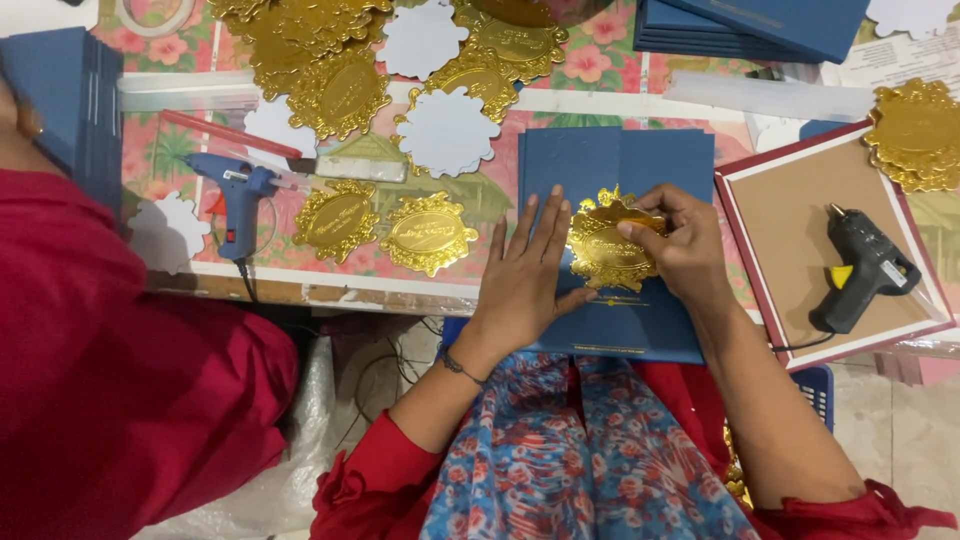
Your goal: Workers in a print shop finishing area are gluing gold decorative labels onto blue folders using hot glue guns.
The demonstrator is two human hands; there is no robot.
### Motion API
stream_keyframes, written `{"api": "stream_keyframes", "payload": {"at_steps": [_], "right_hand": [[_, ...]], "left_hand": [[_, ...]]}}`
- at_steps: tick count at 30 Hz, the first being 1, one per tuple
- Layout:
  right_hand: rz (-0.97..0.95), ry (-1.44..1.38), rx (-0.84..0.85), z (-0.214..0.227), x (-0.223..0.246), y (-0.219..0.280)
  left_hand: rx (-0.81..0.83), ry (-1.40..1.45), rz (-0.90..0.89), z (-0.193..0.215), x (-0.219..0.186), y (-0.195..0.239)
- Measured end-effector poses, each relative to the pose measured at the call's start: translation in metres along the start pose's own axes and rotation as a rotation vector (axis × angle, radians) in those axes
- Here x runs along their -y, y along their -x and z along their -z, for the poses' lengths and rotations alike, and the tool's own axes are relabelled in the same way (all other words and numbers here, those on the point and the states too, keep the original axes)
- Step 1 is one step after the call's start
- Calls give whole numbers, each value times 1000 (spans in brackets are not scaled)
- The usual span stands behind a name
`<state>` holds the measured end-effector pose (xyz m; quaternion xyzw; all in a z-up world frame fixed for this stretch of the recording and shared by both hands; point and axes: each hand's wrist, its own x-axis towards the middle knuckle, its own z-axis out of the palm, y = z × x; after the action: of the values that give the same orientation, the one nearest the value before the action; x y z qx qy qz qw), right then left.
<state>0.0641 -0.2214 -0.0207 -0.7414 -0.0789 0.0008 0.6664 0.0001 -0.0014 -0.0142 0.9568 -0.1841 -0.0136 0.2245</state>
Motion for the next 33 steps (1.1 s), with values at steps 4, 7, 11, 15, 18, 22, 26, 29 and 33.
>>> {"api": "stream_keyframes", "payload": {"at_steps": [4,7,11,15,18,22,26,29,33], "right_hand": [[-95,127,58,7,28,-3],[-250,405,211,15,71,4],[157,645,399,37,46,20],[292,646,371,43,27,25],[418,660,368,45,25,23],[474,654,346,51,2,25],[831,968,328,44,-17,26],[1110,1192,260,32,-4,27],[1150,1408,267,29,5,36]], "left_hand": [[-21,49,-15,0,2,0],[-34,71,-20,1,2,-1],[-51,81,-17,1,2,-1],[-43,119,-25,2,4,0],[-38,84,-23,-2,4,0],[-39,61,-15,0,4,1],[-58,72,-37,2,4,2],[-81,84,-54,1,4,4],[-121,51,-71,4,0,5]]}}
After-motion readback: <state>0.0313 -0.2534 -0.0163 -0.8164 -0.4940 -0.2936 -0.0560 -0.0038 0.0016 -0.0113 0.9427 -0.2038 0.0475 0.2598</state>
